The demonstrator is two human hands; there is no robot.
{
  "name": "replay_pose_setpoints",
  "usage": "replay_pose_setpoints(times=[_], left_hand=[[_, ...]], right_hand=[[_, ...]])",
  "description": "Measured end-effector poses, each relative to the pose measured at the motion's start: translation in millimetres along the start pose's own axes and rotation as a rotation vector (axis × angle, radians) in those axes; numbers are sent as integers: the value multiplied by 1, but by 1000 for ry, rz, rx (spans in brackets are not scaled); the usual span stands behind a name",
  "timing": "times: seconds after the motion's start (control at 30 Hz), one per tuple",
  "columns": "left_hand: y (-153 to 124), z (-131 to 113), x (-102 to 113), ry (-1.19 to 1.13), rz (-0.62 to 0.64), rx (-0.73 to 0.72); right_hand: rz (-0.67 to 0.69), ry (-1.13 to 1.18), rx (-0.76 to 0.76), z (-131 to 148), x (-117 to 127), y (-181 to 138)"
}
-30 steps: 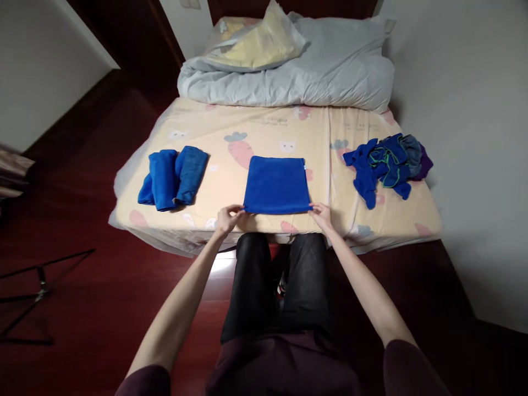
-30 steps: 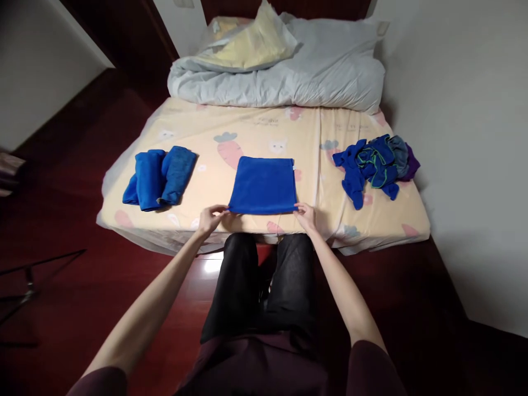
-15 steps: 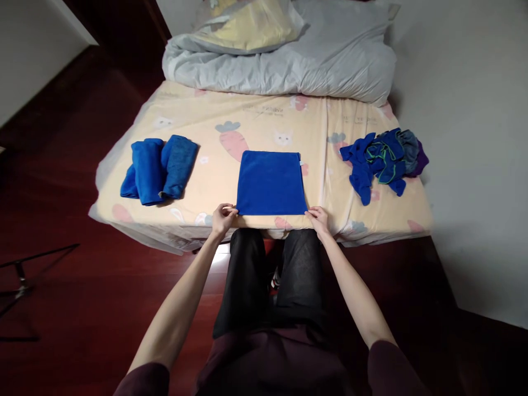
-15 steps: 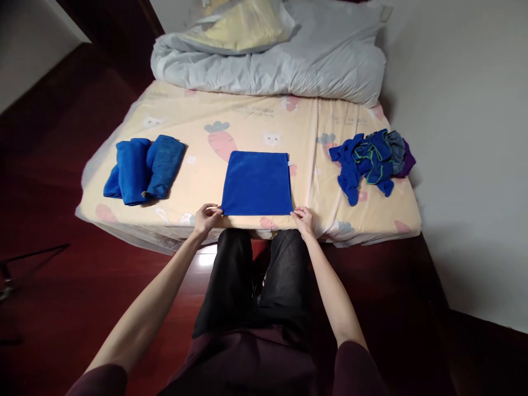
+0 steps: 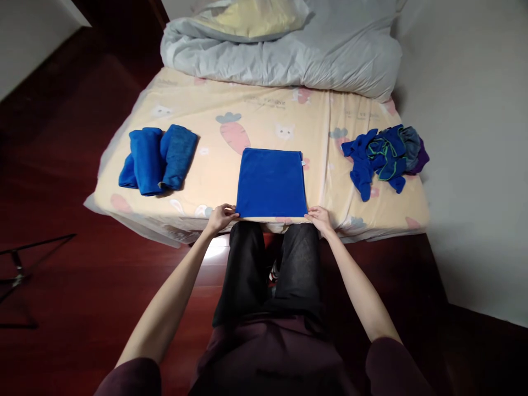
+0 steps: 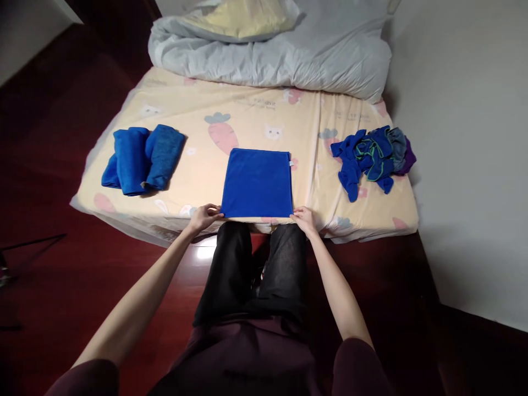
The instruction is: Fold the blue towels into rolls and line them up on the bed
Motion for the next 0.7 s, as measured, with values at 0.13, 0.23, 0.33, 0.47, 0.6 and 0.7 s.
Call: replay_pose_setpoints(times=[0.13, 0.23, 0.33, 0.47, 0.6, 0.7], left_hand=[[-9, 8, -3, -91, 114, 61], [2, 6, -3, -142, 94, 101], [29, 0, 0, -160, 39, 100], [77, -12, 3, -237, -2, 71], [124, -25, 2, -326, -43, 37], [160, -34, 2, -347, -75, -16]], right_hand=[[72, -18, -139, -14, 3, -10], [72, 4, -176, -8, 1, -3], [70, 12, -150, 12, -5, 17], [92, -8, -98, 46, -15, 55], [96, -30, -63, 76, -23, 100], [75, -50, -41, 92, -29, 139]])
Point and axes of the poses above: each hand's wrist, its own y-axis towards the middle knuckle, its own x-axis out of the back of the hand, z = x × y, the point moved 9 cm from there along y, towards the middle knuckle, and after that the axes turned 12 degrees about -x, right-handed, at the moved point
